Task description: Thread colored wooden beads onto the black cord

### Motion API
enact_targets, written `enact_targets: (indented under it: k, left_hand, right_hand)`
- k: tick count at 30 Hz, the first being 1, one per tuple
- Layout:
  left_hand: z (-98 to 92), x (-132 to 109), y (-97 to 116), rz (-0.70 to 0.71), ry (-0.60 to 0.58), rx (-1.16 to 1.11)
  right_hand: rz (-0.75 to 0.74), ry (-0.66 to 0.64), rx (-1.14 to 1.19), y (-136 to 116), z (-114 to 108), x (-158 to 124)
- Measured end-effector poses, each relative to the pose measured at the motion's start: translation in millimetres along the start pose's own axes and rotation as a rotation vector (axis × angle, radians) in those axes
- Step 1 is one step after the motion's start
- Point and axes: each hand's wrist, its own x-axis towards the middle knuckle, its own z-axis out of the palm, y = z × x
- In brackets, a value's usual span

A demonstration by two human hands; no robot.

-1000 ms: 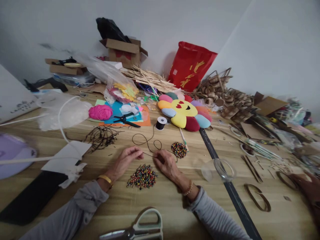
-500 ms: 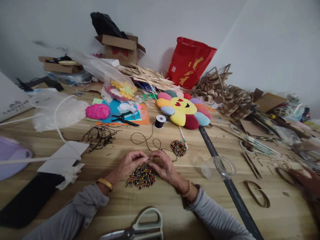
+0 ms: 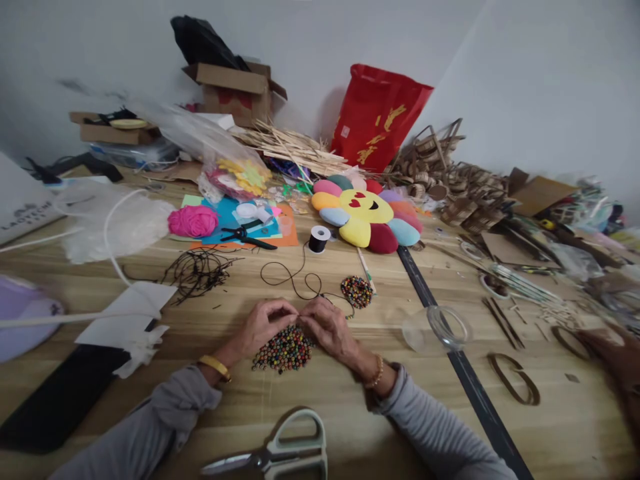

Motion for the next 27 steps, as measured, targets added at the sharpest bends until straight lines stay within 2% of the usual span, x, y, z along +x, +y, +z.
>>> enact_targets:
  k: [4,8,12,17,27]
  left_hand:
    - [3.1,0.3,-4.0,0.099,0.021,0.187]
    - [6.7,-0.3,-6.4,0.206,-0.027,0.396]
    - [8.4,-2.0,-5.8,0.252,-0.062,0.516]
    - [10.0,-2.1,-7.9,0.251,-0.068,0.557]
    - [8.3,-0.5,-7.0,0.220,-0.095,0.499]
  right_hand:
    - [0.065,0.044,-0.016,5.8,1.1,-1.6]
    - [0.140,0.076,-0.001,7.4,2.1,-1.2]
    - [0.134,0.067,0.008,6.2,2.8,0.4]
    - [0.111,0.043,-0.012,7.7,4.1,0.6]
    - [0.078,0.026,-0.028,4.9,0.2,2.3]
